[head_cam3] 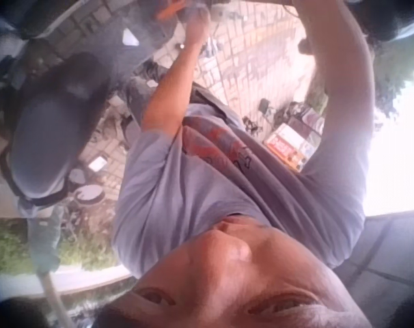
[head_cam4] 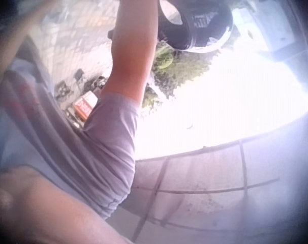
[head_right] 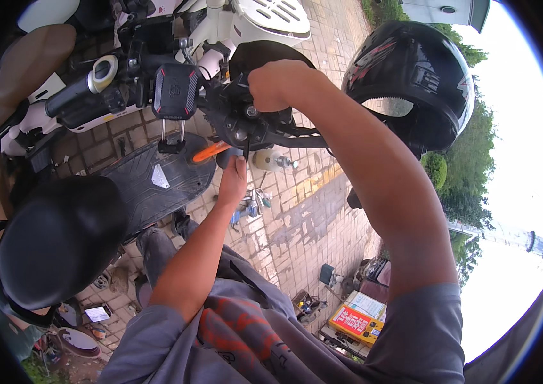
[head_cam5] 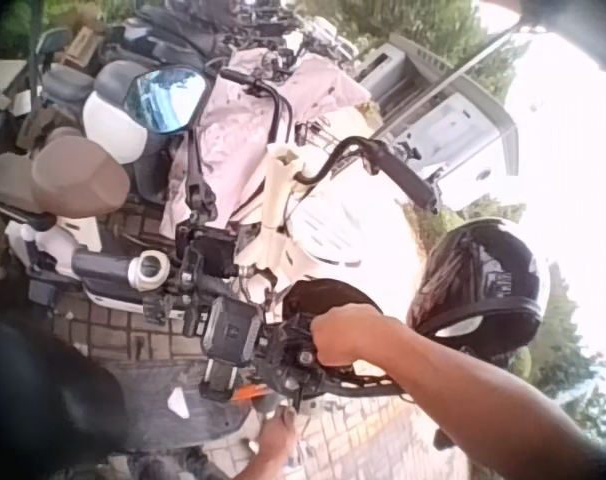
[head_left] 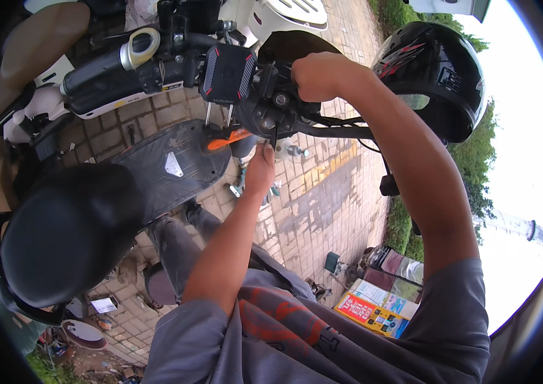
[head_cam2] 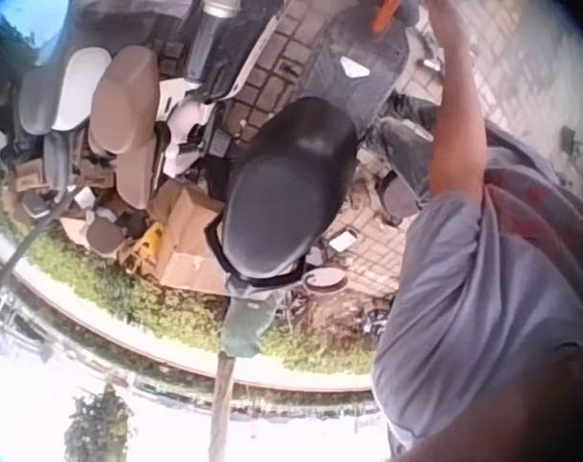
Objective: The person uses a screwdriver and pliers to adjust and tighten components on the handlebar and ignition area of a scooter. They repeatedly insert and turn the screwdriver, then switch to pliers to grip and rotate parts near the handlebar stem.
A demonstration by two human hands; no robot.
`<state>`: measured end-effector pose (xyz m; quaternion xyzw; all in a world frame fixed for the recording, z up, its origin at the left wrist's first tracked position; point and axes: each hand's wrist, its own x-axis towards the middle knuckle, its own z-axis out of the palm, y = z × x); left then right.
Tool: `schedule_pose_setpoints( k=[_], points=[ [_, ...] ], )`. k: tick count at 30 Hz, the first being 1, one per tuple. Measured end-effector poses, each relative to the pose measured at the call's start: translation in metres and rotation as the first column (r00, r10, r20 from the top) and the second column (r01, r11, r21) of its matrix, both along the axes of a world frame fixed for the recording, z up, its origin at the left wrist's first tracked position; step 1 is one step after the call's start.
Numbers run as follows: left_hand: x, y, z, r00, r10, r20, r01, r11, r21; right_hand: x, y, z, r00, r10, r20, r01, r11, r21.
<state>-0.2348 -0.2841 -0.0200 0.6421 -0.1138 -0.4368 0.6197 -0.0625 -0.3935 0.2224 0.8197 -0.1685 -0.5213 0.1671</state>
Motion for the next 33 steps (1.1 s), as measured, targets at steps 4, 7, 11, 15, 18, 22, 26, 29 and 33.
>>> schedule_pose_setpoints(
  k=[4,7,11,15,18,22,26,29,33],
  points=[
    [0.027,0.003,-0.014,0.959,-0.271,0.089,0.256,0.956,0.144,-0.013,-0.005,-0.002,0.994,-0.092,0.066,0.090,0.995,0.036],
    [0.033,0.002,-0.016,0.964,-0.250,0.096,0.235,0.961,0.142,-0.017,-0.018,-0.011,0.994,-0.099,-0.045,0.101,0.994,0.048],
    [0.035,0.003,-0.013,0.957,-0.289,0.008,0.287,0.951,0.118,-0.013,-0.011,0.002,0.989,-0.124,-0.075,0.126,0.992,0.019],
    [0.042,0.011,-0.010,0.975,-0.224,-0.003,0.224,0.975,0.009,-0.011,0.019,0.035,0.980,-0.167,0.106,0.164,0.986,0.041],
    [0.054,0.009,0.011,0.959,-0.251,0.130,0.248,0.968,0.042,-0.031,0.027,0.048,0.894,-0.283,0.348,0.246,0.958,0.148],
    [0.047,0.002,0.008,0.901,-0.247,0.356,0.223,0.969,0.109,-0.089,0.063,0.043,0.553,-0.466,0.691,0.309,0.885,0.349],
    [0.047,0.002,0.023,0.828,-0.468,0.308,0.387,0.876,0.288,-0.174,0.107,0.023,0.176,-0.670,0.721,0.417,0.714,0.562],
    [0.020,-0.013,0.026,0.842,-0.356,0.406,0.290,0.932,0.217,-0.219,0.130,0.013,0.029,-0.794,0.608,0.504,0.537,0.677],
    [0.006,-0.020,0.011,0.821,-0.420,0.387,0.338,0.904,0.263,-0.250,0.140,0.002,-0.105,-0.801,0.590,0.525,0.459,0.717]
  ],
)
